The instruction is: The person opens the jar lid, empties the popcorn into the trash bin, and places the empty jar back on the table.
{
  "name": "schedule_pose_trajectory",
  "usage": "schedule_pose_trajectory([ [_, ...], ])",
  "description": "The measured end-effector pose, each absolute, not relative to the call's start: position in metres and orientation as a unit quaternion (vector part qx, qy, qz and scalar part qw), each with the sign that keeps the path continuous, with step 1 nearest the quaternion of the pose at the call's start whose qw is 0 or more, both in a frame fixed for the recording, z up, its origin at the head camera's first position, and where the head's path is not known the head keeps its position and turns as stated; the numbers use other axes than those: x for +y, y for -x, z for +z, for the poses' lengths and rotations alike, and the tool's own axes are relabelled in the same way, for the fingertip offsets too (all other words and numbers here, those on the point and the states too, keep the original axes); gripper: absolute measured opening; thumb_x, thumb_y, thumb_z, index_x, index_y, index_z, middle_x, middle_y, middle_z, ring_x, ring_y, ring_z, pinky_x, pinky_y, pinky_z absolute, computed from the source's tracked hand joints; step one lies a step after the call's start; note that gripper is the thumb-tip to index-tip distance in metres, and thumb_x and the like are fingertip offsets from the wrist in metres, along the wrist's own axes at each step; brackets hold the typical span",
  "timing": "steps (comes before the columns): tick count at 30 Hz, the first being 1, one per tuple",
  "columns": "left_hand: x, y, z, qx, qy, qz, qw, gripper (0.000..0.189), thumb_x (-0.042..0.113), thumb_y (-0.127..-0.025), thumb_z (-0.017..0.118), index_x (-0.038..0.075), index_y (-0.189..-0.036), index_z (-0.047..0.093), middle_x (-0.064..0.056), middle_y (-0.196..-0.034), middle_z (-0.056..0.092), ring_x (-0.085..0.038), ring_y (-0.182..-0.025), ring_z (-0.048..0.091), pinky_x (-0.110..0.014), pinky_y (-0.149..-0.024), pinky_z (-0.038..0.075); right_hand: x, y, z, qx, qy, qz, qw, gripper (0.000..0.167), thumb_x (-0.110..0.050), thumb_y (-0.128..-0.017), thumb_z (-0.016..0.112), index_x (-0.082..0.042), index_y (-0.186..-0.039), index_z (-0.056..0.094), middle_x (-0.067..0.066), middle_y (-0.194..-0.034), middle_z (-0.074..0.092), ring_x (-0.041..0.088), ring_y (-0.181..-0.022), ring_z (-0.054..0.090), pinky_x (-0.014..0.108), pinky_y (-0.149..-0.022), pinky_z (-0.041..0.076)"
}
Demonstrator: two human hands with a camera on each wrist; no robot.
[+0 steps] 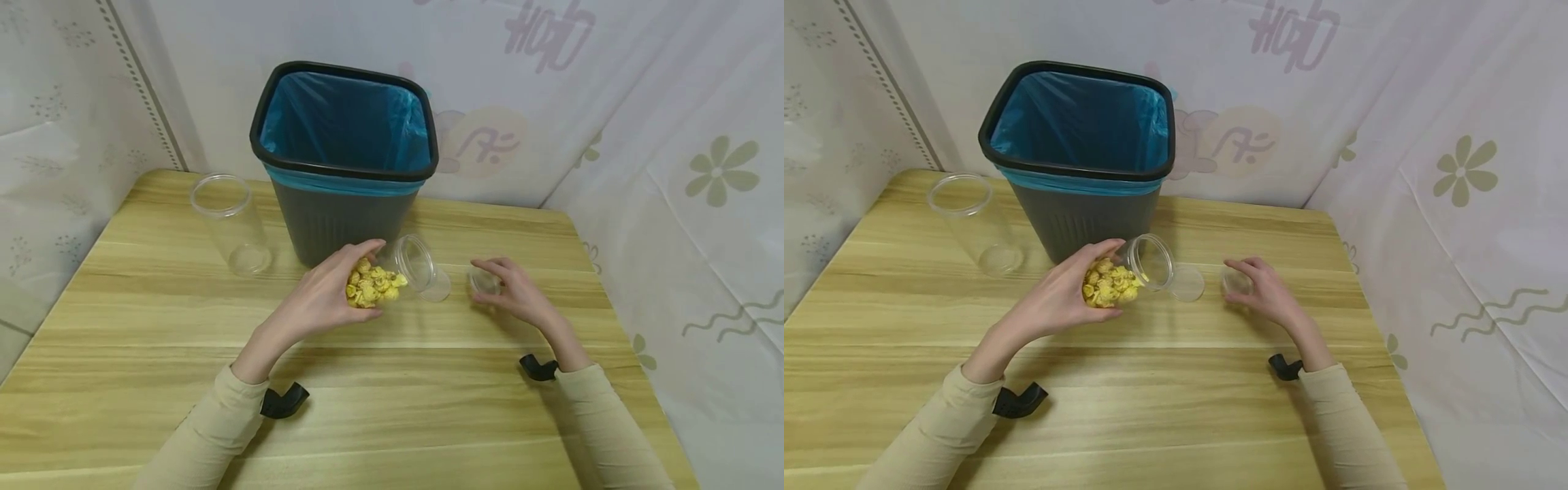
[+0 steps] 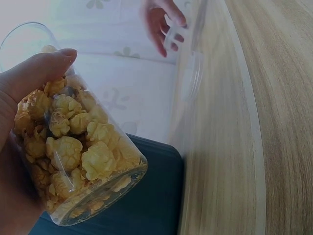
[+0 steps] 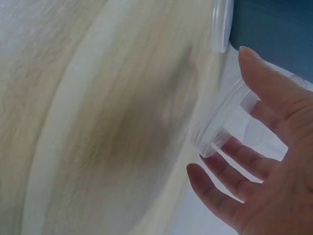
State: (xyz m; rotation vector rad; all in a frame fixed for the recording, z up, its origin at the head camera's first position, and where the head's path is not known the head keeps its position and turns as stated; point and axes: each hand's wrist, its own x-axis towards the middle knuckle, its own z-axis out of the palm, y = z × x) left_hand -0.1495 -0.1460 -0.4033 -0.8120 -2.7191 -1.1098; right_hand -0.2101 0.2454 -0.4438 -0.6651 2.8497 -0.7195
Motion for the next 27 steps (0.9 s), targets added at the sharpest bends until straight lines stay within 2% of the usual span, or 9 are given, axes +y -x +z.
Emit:
schedule_pose_trajectory([
  [7,-0.146,0.149,-0.402,-0.891,0.268,-0.365,0.047,0.103,0.035,-0.072,0.094,0.023,-0.157,0.036,-0.008,-0.136,0.060,-0.025,-0.124,0.060,-0.052,-0.104,0.053,0.249,0.212,-0.450,0.949,0.231,-0.205,0.058,0.073,-0.024,-0.085,0.085,-0.011,-0.149,0.054,0.022,-0.141,0.054,0.040,-0.126,0.055,0.060,-0.101,0.050],
  [15,-0.147,0.149,-0.401,-0.888,0.265,-0.372,0.050,0.104,0.032,-0.071,0.095,0.024,-0.157,0.036,-0.006,-0.134,0.060,-0.024,-0.122,0.060,-0.052,-0.100,0.055,0.248,0.212,-0.453,0.954,0.246,-0.164,0.051,0.078,-0.027,-0.078,0.090,-0.011,-0.147,0.057,0.024,-0.138,0.057,0.041,-0.124,0.056,0.058,-0.103,0.049],
  [20,-0.147,0.149,-0.401,-0.886,0.267,-0.375,0.055,0.104,0.030,-0.071,0.095,0.025,-0.157,0.037,-0.004,-0.133,0.060,-0.023,-0.122,0.060,-0.051,-0.099,0.055,0.249,0.212,-0.456,0.957,0.249,-0.140,0.048,0.078,-0.031,-0.077,0.090,-0.014,-0.147,0.058,0.024,-0.138,0.059,0.042,-0.125,0.057,0.059,-0.106,0.047],
  [27,-0.148,0.149,-0.401,-0.887,0.264,-0.375,0.056,0.104,0.032,-0.071,0.095,0.026,-0.157,0.037,-0.003,-0.132,0.060,-0.022,-0.121,0.060,-0.051,-0.099,0.055,0.249,0.212,-0.463,0.954,0.261,-0.141,0.043,0.076,-0.030,-0.079,0.088,-0.011,-0.146,0.058,0.024,-0.137,0.060,0.042,-0.124,0.058,0.059,-0.105,0.048],
])
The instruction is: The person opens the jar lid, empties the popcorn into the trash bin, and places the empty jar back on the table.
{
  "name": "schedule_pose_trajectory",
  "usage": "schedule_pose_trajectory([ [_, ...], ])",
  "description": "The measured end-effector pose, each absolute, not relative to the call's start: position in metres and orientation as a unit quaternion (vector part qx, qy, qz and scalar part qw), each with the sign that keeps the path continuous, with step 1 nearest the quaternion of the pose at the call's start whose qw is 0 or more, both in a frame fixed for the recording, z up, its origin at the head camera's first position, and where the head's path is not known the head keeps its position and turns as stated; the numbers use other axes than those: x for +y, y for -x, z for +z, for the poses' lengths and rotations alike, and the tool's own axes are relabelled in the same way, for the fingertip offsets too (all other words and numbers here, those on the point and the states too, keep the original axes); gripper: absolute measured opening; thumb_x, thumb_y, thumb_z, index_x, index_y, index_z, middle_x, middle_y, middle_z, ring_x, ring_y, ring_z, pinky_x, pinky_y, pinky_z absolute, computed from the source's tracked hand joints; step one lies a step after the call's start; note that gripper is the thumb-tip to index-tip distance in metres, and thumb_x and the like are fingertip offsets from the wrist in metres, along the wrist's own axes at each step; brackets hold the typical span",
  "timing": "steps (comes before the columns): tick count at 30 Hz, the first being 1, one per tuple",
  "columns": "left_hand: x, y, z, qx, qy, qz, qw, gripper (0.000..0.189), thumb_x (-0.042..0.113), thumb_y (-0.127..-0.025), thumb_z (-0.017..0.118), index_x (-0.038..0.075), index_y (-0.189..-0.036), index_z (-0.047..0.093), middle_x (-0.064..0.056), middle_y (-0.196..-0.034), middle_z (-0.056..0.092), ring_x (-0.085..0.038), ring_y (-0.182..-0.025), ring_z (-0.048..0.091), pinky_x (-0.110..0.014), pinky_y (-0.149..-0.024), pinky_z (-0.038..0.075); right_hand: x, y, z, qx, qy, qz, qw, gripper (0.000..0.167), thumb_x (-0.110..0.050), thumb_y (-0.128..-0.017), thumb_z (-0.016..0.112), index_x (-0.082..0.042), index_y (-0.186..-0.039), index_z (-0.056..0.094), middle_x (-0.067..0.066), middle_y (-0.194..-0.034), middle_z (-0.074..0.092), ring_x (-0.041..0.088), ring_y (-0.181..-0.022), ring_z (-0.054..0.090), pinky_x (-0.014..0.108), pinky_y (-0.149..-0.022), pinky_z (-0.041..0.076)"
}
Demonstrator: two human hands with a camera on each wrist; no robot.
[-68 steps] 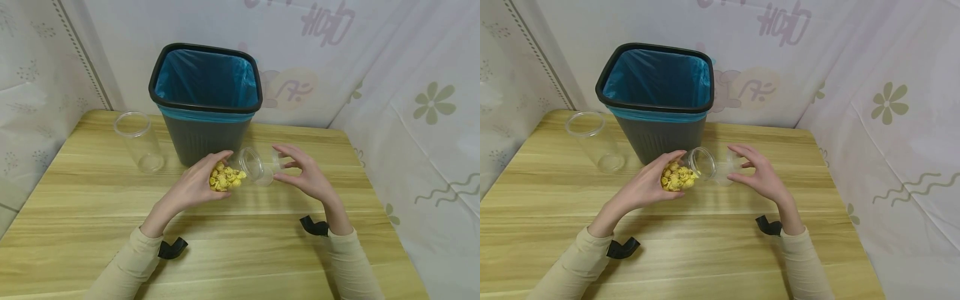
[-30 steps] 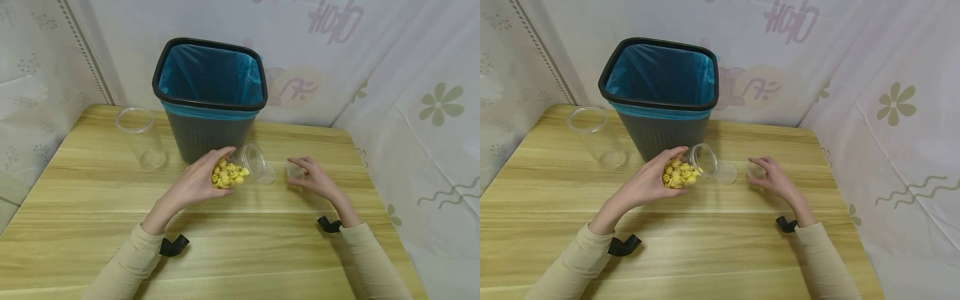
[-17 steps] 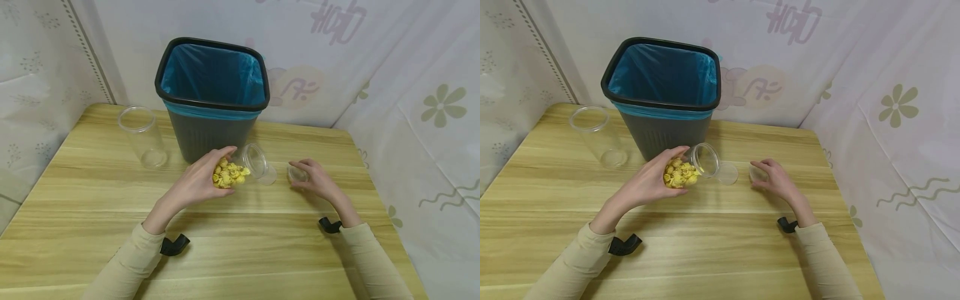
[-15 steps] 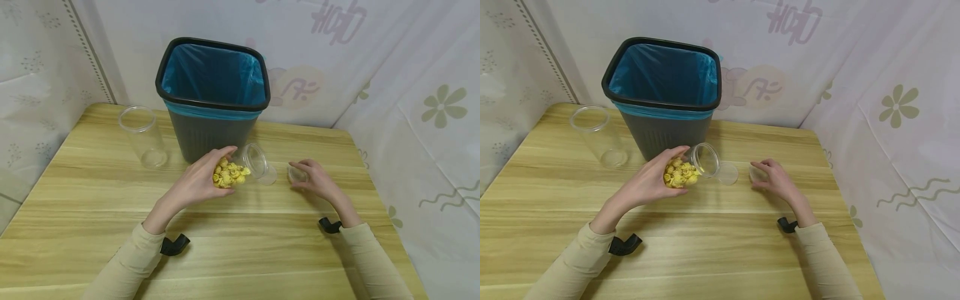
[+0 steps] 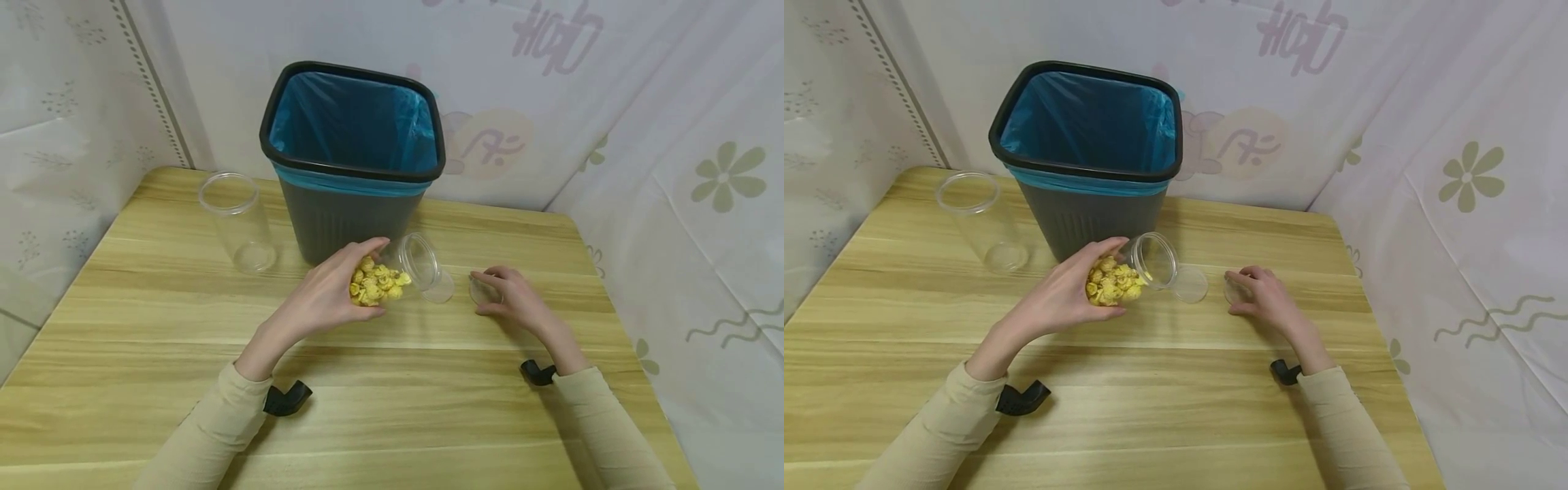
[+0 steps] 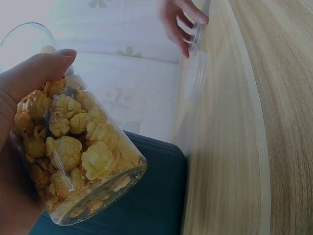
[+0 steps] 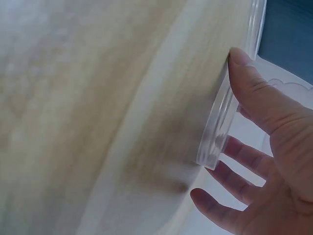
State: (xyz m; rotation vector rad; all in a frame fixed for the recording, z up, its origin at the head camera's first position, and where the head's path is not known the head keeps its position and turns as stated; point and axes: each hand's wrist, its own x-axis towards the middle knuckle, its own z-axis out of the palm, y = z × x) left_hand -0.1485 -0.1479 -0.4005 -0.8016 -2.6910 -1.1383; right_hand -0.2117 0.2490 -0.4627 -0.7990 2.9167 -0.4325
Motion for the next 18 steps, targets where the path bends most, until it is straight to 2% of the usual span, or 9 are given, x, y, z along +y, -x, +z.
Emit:
schedule_pose_trajectory([
  [8,-0.1482,0.1474,-0.4001,-0.887,0.265,-0.374,0.060,0.103,0.033,-0.071,0.095,0.026,-0.157,0.037,-0.003,-0.131,0.061,-0.022,-0.121,0.061,-0.051,-0.100,0.055,0.2495,0.2096,-0.4653,0.956,0.250,-0.151,0.038,0.080,-0.034,-0.080,0.088,-0.011,-0.149,0.055,0.025,-0.144,0.055,0.045,-0.129,0.054,0.062,-0.106,0.046],
  [18,-0.1495,0.1459,-0.3979,-0.886,0.263,-0.378,0.060,0.104,0.032,-0.071,0.095,0.026,-0.157,0.036,-0.003,-0.132,0.060,-0.023,-0.121,0.060,-0.052,-0.100,0.055,0.2438,0.2104,-0.4587,0.957,0.225,-0.181,0.035,0.074,-0.039,-0.093,0.075,-0.010,-0.155,0.046,0.028,-0.152,0.047,0.049,-0.137,0.048,0.066,-0.109,0.044],
])
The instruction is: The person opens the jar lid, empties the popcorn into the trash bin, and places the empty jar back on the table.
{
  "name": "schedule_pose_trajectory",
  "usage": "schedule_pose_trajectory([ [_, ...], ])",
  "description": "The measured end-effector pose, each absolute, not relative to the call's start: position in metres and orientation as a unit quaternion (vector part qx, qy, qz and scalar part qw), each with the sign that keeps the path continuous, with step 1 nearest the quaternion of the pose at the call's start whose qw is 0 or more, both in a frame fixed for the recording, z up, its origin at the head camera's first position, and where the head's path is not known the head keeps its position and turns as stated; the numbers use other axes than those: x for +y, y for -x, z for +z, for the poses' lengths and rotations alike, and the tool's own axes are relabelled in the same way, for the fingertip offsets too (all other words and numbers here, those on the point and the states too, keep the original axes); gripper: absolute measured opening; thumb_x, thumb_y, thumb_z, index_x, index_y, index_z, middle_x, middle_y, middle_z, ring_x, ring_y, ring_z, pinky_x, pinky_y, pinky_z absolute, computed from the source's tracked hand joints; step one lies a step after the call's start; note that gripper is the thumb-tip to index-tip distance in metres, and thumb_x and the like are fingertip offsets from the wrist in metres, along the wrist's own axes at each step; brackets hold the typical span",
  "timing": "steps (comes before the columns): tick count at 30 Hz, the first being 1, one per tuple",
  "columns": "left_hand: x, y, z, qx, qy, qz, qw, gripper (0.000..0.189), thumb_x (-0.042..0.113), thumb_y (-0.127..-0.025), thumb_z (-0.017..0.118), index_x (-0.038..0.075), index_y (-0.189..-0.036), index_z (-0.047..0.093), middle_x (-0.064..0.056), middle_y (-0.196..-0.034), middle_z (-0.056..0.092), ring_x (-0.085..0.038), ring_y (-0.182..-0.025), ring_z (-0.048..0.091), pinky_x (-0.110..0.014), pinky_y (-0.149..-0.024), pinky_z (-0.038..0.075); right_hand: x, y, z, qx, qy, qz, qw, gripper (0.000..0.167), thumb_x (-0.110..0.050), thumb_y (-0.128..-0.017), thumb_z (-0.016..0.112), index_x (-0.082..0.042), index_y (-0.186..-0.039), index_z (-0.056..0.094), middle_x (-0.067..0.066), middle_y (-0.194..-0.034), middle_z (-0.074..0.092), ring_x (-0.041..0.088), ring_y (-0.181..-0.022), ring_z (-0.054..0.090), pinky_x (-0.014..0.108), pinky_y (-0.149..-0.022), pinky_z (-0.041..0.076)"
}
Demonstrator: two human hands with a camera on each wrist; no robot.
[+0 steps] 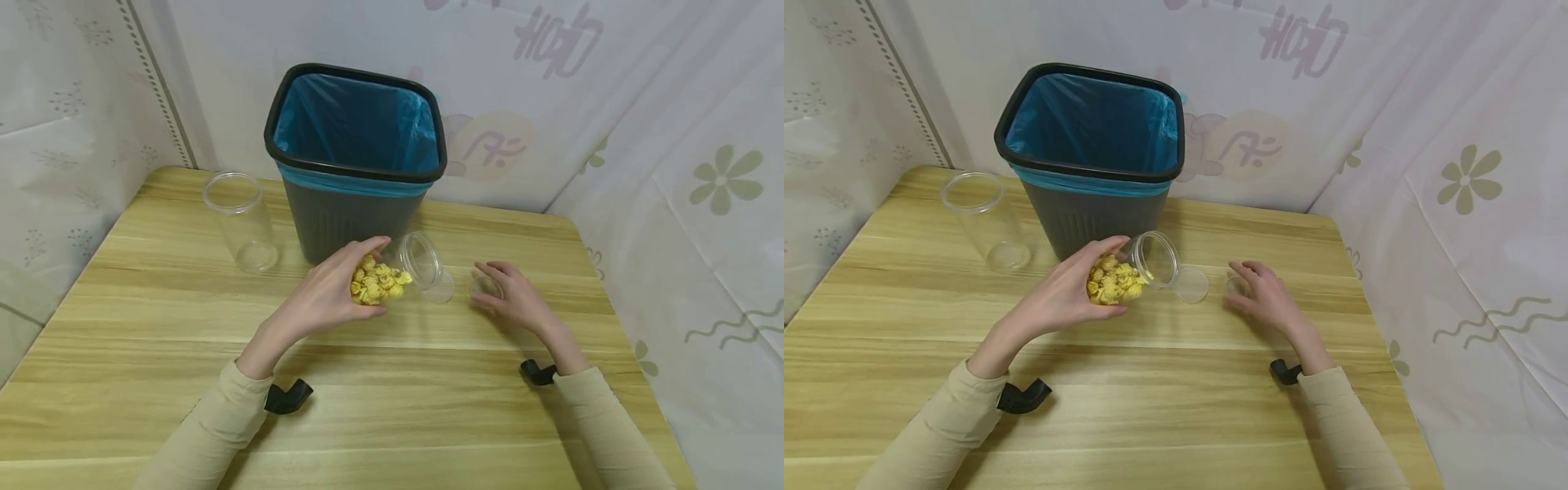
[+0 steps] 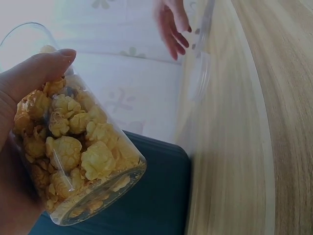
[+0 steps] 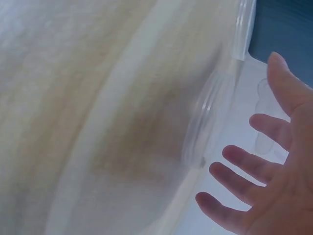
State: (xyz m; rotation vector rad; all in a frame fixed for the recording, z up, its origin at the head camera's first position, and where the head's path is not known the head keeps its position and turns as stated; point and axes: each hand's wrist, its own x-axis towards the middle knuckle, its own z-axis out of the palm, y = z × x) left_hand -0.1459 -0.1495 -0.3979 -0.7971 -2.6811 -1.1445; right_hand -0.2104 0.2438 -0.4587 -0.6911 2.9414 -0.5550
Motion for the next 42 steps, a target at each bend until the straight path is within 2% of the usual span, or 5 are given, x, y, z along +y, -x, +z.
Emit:
schedule_pose_trajectory([
  [12,-0.153,0.145,-0.385,-0.882,0.273,-0.376,0.074,0.104,0.031,-0.071,0.095,0.026,-0.156,0.036,-0.004,-0.133,0.061,-0.023,-0.121,0.060,-0.053,-0.100,0.055,0.232,0.217,-0.429,0.956,0.197,-0.215,0.027,0.066,-0.042,-0.102,0.062,-0.014,-0.158,0.041,0.023,-0.158,0.041,0.047,-0.144,0.043,0.068,-0.112,0.039],
  [23,-0.160,0.143,-0.364,-0.883,0.285,-0.362,0.091,0.105,0.030,-0.070,0.096,0.023,-0.156,0.036,-0.006,-0.132,0.061,-0.024,-0.120,0.060,-0.051,-0.101,0.053,0.217,0.220,-0.404,0.950,0.208,-0.235,-0.008,0.063,-0.045,-0.103,0.059,-0.022,-0.159,0.041,0.017,-0.159,0.043,0.043,-0.145,0.043,0.067,-0.112,0.040],
  [31,-0.168,0.142,-0.352,-0.887,0.285,-0.348,0.107,0.104,0.029,-0.070,0.095,0.022,-0.156,0.036,-0.006,-0.131,0.061,-0.023,-0.117,0.060,-0.050,-0.093,0.056,0.200,0.220,-0.381,0.938,0.224,-0.264,-0.030,0.062,-0.043,-0.104,0.059,-0.024,-0.159,0.040,0.015,-0.159,0.045,0.040,-0.146,0.043,0.065,-0.114,0.038],
  [38,-0.173,0.141,-0.337,-0.890,0.287,-0.339,0.106,0.105,0.029,-0.071,0.095,0.021,-0.157,0.035,-0.007,-0.132,0.060,-0.024,-0.117,0.059,-0.050,-0.094,0.056,0.182,0.221,-0.358,0.930,0.239,-0.271,-0.071,0.060,-0.047,-0.105,0.055,-0.029,-0.159,0.039,0.014,-0.153,0.051,0.036,-0.138,0.050,0.062,-0.111,0.041],
  [42,-0.175,0.141,-0.330,-0.892,0.287,-0.333,0.109,0.105,0.031,-0.072,0.094,0.022,-0.158,0.034,-0.006,-0.133,0.060,-0.024,-0.118,0.059,-0.051,-0.095,0.056,0.171,0.218,-0.343,0.929,0.243,-0.263,-0.096,0.060,-0.051,-0.105,0.052,-0.030,-0.160,0.038,0.013,-0.155,0.049,0.034,-0.137,0.050,0.062,-0.110,0.041],
])
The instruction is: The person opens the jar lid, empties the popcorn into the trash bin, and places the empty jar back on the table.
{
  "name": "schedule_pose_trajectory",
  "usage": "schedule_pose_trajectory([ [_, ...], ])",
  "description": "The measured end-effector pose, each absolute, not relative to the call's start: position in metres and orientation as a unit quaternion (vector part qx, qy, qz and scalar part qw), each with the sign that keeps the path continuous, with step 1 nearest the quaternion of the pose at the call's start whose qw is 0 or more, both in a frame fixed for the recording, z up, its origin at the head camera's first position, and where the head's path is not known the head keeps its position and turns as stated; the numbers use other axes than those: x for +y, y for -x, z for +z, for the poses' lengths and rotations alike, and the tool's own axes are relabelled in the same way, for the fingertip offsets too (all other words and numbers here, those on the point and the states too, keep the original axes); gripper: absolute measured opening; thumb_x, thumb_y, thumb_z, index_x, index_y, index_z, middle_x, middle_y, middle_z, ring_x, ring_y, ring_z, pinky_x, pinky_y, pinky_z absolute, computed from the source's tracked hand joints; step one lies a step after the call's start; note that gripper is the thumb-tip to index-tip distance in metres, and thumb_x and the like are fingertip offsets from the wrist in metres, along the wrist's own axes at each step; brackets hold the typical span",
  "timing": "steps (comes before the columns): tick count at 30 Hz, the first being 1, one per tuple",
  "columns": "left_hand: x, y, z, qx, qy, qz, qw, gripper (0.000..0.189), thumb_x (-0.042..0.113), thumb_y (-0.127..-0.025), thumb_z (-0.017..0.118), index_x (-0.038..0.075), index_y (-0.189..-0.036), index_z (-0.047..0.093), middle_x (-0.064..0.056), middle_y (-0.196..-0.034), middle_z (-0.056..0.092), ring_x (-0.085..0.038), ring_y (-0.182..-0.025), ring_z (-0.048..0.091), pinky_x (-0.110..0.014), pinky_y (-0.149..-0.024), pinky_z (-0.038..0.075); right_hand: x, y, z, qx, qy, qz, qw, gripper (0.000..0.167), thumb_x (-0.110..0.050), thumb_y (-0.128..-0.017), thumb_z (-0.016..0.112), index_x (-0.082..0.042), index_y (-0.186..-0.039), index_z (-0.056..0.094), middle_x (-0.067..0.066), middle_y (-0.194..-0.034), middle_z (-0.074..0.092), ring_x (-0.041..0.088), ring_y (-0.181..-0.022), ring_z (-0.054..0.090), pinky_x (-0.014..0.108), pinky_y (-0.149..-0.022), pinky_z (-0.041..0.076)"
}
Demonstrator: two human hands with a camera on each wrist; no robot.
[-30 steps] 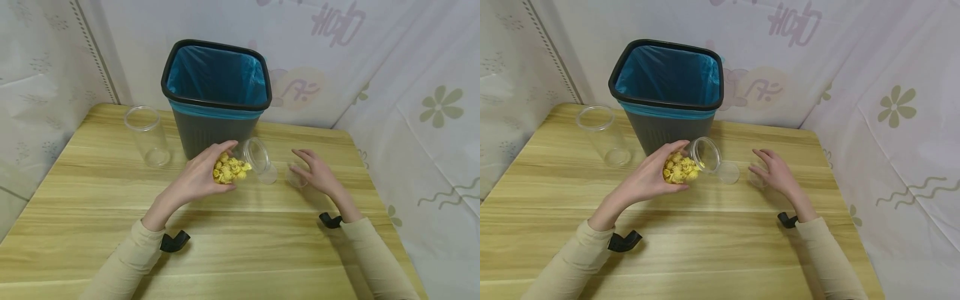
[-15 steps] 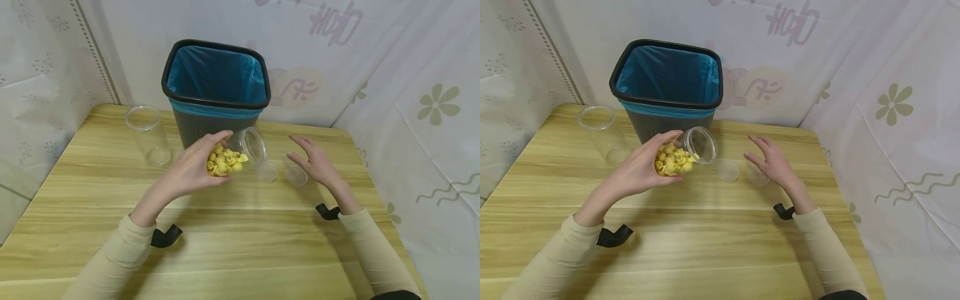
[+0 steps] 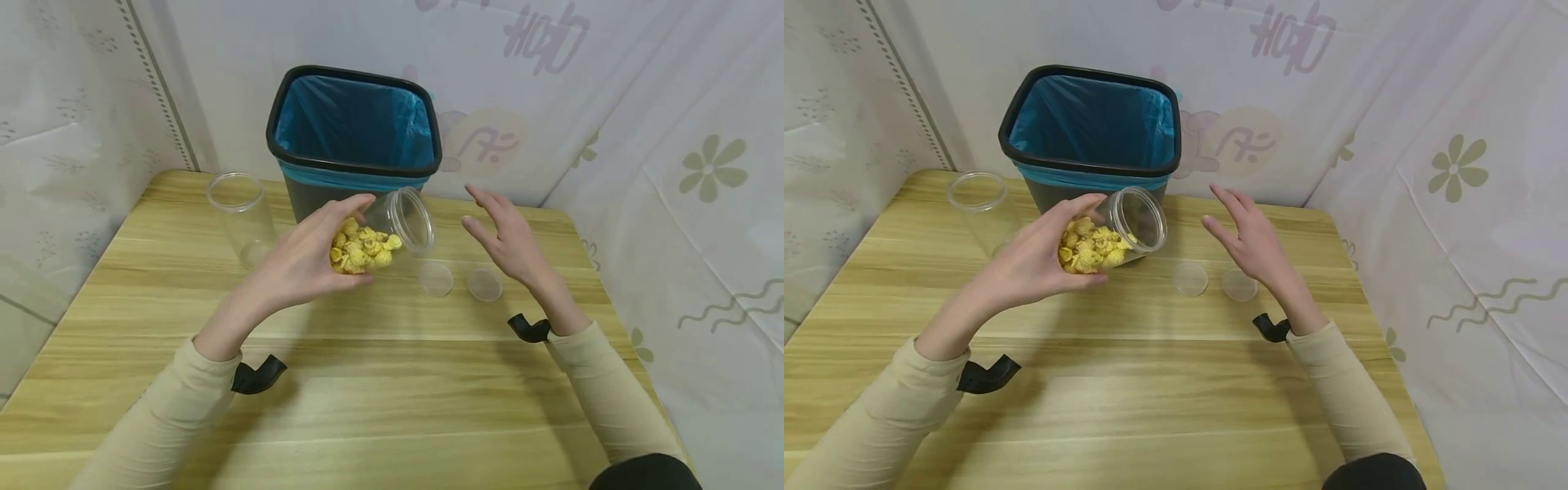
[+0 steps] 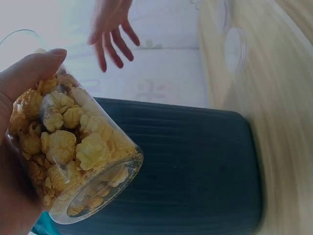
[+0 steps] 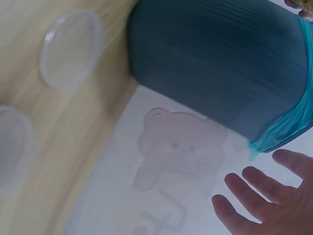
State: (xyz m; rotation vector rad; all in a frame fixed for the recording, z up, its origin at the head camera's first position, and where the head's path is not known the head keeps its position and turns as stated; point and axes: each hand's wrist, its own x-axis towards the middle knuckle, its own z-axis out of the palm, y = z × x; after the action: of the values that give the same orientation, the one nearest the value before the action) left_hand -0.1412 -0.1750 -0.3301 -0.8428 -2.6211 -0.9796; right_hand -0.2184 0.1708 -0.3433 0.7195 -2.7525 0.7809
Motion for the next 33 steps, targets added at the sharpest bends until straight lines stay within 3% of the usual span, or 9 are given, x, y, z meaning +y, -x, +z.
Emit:
schedule_pose_trajectory([
  [5,-0.181,0.141,-0.322,-0.896,0.278,-0.328,0.112,0.105,0.031,-0.073,0.093,0.023,-0.159,0.032,-0.007,-0.134,0.060,-0.025,-0.120,0.058,-0.054,-0.097,0.054,0.157,0.220,-0.329,-0.923,-0.249,0.272,0.110,0.061,-0.053,-0.105,0.049,-0.029,-0.160,0.038,0.011,-0.158,0.048,0.034,-0.137,0.053,0.058,-0.111,0.044],
  [15,-0.188,0.138,-0.303,-0.912,0.260,-0.296,0.116,0.105,0.034,-0.074,0.093,0.026,-0.159,0.031,-0.006,-0.133,0.061,-0.026,-0.119,0.059,-0.057,-0.095,0.055,0.130,0.224,-0.303,-0.909,-0.217,0.348,0.075,0.060,-0.052,-0.106,0.046,-0.026,-0.160,0.037,0.011,-0.154,0.053,0.029,-0.135,0.057,0.050,-0.112,0.048],
  [22,-0.196,0.134,-0.290,-0.921,0.239,-0.283,0.117,0.104,0.033,-0.075,0.092,0.028,-0.159,0.031,-0.007,-0.135,0.060,-0.028,-0.120,0.060,-0.059,-0.096,0.053,0.117,0.232,-0.293,-0.907,-0.188,0.373,0.060,0.064,-0.057,-0.105,0.045,-0.028,-0.161,0.036,0.010,-0.151,0.057,0.031,-0.136,0.058,0.053,-0.114,0.046],
  [27,-0.204,0.130,-0.280,-0.924,0.233,-0.270,0.136,0.104,0.034,-0.076,0.091,0.027,-0.159,0.030,-0.007,-0.135,0.060,-0.028,-0.117,0.061,-0.057,-0.090,0.055,0.110,0.236,-0.287,-0.905,-0.177,0.383,0.055,0.066,-0.059,-0.104,0.045,-0.028,-0.161,0.035,0.012,-0.152,0.057,0.036,-0.135,0.057,0.059,-0.114,0.044],
  [33,-0.217,0.126,-0.267,-0.926,0.226,-0.251,0.167,0.105,0.032,-0.075,0.092,0.027,-0.159,0.029,-0.008,-0.132,0.064,-0.029,-0.114,0.064,-0.058,-0.085,0.055,0.101,0.241,-0.282,-0.906,-0.156,0.391,0.046,0.071,-0.065,-0.101,0.046,-0.029,-0.161,0.036,0.010,-0.152,0.056,0.032,-0.137,0.056,0.057,-0.115,0.043],
])
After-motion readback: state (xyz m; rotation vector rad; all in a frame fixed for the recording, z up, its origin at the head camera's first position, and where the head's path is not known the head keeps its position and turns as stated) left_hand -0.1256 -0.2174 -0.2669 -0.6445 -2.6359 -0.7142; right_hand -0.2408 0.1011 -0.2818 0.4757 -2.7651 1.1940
